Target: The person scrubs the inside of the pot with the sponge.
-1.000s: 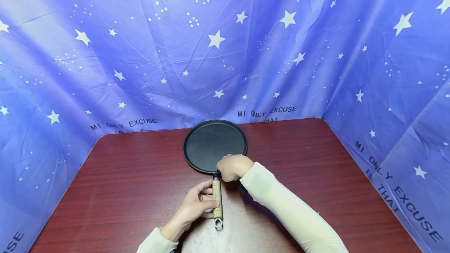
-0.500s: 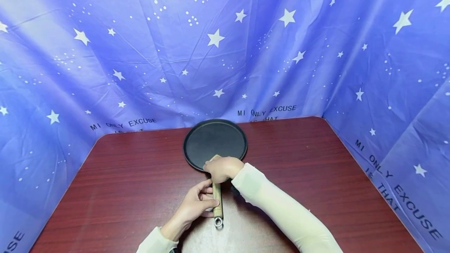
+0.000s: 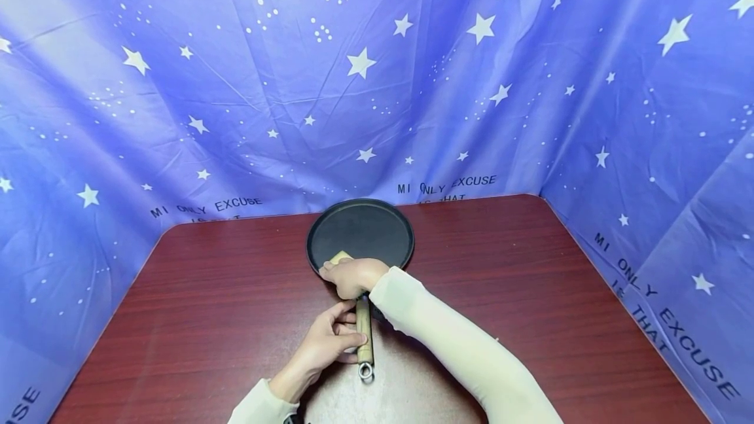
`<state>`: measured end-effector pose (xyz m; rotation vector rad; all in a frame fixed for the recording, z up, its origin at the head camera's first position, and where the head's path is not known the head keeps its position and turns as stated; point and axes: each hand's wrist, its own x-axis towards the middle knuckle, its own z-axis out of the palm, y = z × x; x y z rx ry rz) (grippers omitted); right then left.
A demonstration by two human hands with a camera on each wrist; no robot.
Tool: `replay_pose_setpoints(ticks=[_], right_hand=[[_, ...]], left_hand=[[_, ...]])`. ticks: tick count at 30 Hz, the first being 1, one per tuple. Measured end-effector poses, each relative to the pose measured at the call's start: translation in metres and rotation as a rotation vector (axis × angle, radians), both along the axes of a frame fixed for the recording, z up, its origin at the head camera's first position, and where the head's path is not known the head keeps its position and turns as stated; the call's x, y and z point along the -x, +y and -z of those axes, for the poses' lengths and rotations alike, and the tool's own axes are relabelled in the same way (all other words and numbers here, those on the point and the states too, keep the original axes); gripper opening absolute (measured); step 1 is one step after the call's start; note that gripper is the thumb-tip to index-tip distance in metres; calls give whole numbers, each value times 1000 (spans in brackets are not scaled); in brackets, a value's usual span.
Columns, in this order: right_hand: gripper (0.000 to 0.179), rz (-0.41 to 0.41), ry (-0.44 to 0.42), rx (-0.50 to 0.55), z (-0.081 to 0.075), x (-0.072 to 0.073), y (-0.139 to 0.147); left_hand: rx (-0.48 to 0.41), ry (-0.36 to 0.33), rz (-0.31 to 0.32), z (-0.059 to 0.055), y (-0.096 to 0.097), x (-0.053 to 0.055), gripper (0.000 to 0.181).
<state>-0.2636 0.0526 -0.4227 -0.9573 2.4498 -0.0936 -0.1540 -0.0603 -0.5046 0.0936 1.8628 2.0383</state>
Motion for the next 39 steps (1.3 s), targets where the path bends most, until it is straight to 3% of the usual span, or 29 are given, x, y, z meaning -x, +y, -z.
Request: replay_pose_setpoints(ticks=[13, 21, 39], right_hand=[[66, 31, 0, -15, 5, 18, -12], [79, 13, -4, -46, 4, 28, -14], [83, -3, -29, -53, 4, 53, -21]], left_hand=[[0, 8, 2, -1, 0, 0, 86], [-7, 4, 2, -1, 1, -1, 87], [-11, 11, -4, 0, 1, -1, 87]])
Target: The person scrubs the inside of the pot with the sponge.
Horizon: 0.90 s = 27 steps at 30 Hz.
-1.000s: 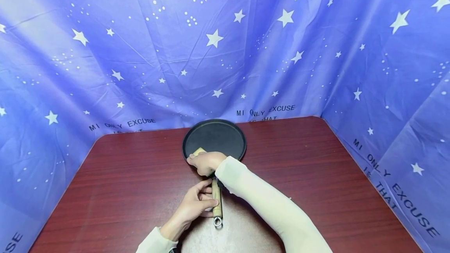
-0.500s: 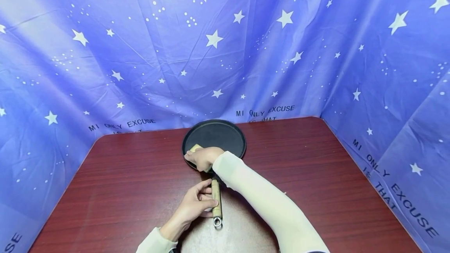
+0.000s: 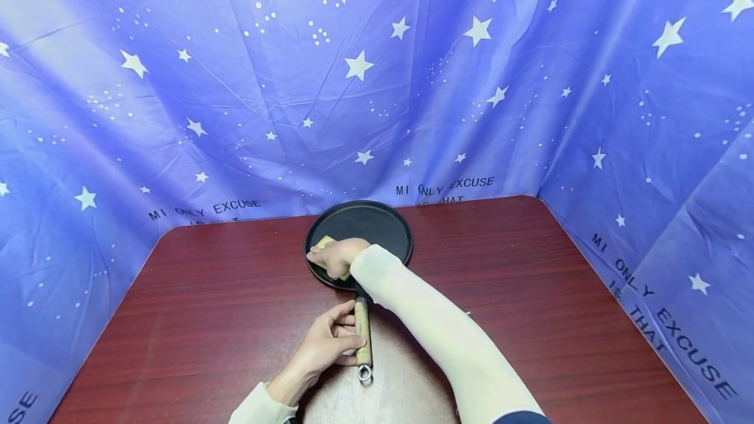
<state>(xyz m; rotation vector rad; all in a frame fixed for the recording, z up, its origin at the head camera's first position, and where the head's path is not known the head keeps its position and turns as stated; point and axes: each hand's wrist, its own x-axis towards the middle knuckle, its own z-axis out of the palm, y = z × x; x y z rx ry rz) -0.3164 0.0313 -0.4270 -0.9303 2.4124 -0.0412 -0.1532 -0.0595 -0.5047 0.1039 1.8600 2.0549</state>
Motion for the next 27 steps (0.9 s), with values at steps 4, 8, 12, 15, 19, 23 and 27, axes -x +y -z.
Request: replay_pose_setpoints(ticks=[4, 8, 12, 15, 19, 23, 27], right_hand=[[86, 13, -10, 0, -1, 4, -2], [86, 45, -26, 10, -1, 9, -4], [86, 81, -37, 5, 0, 16, -6], [86, 107, -45, 0, 0, 21, -7], [86, 121, -38, 6, 3, 29, -7], [86, 113, -3, -2, 6, 37, -7], [86, 118, 32, 7, 9, 42, -7]], left_hand=[[10, -1, -4, 0, 0, 0, 87], [9, -4, -7, -1, 0, 0, 87], [-2, -3, -7, -1, 1, 0, 87], [-4, -2, -8, 0, 1, 0, 87], [-3, -5, -9, 0, 1, -1, 87], [1, -7, -11, 0, 1, 0, 87], [9, -3, -14, 0, 0, 0, 87]])
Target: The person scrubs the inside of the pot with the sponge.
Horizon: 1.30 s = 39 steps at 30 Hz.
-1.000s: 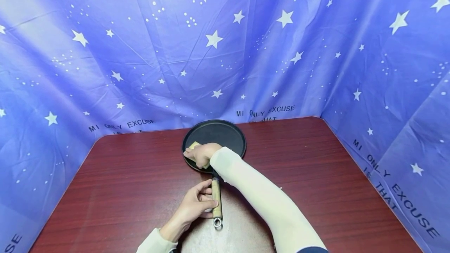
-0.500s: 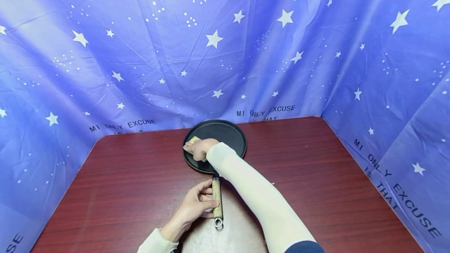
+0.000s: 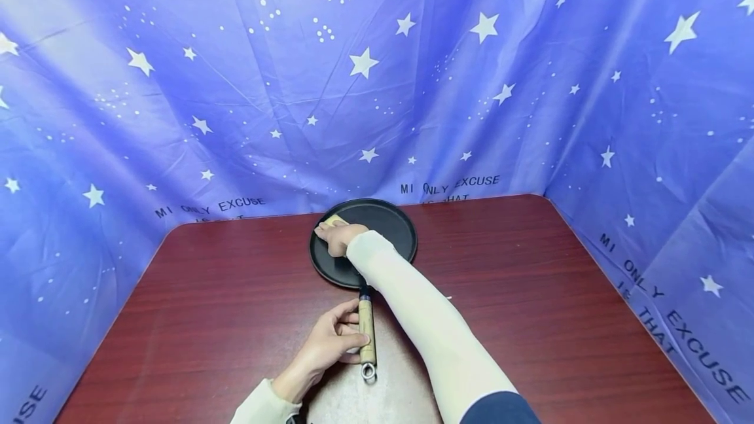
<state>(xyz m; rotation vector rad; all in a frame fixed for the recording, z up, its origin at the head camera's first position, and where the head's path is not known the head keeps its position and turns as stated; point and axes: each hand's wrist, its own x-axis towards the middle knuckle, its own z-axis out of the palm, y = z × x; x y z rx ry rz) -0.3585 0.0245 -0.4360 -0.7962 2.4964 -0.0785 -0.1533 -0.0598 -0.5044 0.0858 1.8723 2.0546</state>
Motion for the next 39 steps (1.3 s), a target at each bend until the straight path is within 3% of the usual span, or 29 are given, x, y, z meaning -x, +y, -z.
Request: replay_pose_setpoints(ticks=[6, 17, 39], right_hand=[[79, 42, 32, 33, 3, 7, 4], [80, 133, 9, 90, 6, 16, 27], [78, 195, 8, 79, 8, 25, 81]], left_hand=[[-17, -2, 1, -1, -1, 1, 86], [-21, -12, -20, 1, 1, -2, 86], [-42, -23, -22, 1, 1, 0, 85]])
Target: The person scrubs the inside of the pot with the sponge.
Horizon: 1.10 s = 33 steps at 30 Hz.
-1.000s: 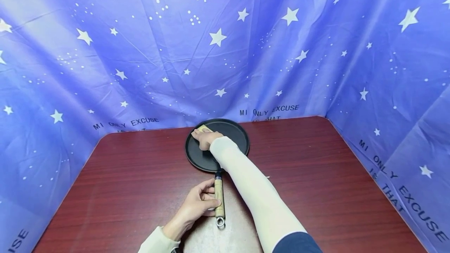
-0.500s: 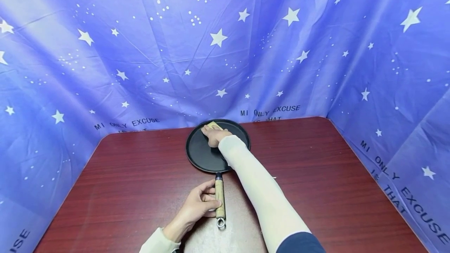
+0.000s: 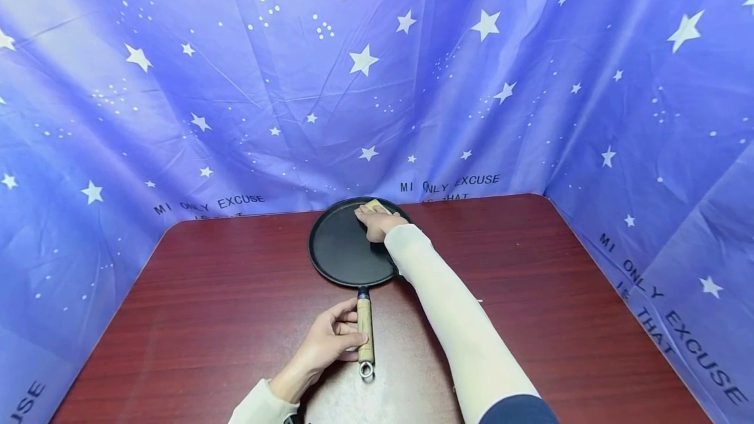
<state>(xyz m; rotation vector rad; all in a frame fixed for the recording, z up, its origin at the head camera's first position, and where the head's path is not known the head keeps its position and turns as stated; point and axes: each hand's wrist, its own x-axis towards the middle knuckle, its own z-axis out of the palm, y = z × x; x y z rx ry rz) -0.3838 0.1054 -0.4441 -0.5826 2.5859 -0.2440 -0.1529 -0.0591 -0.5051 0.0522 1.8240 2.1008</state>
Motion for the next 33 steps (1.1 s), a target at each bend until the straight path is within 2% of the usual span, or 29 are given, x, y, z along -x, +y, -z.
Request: replay_pose_setpoints(ticks=[5, 11, 19, 27, 33], right_hand=[[72, -21, -18, -14, -6, -4, 11], [76, -38, -51, -28, -15, -9, 20], [80, 18, -114, -61, -27, -23, 30], [84, 19, -111, -78, -27, -35, 34], [79, 72, -140, -53, -27, -45, 38]], left_hand=[[3, -3, 1, 0, 0, -1, 86], [4, 2, 5, 0, 0, -1, 85], [21, 15, 2, 0, 0, 0, 83], [18, 30, 4, 1, 0, -1, 83], [20, 27, 9, 1, 0, 0, 82]])
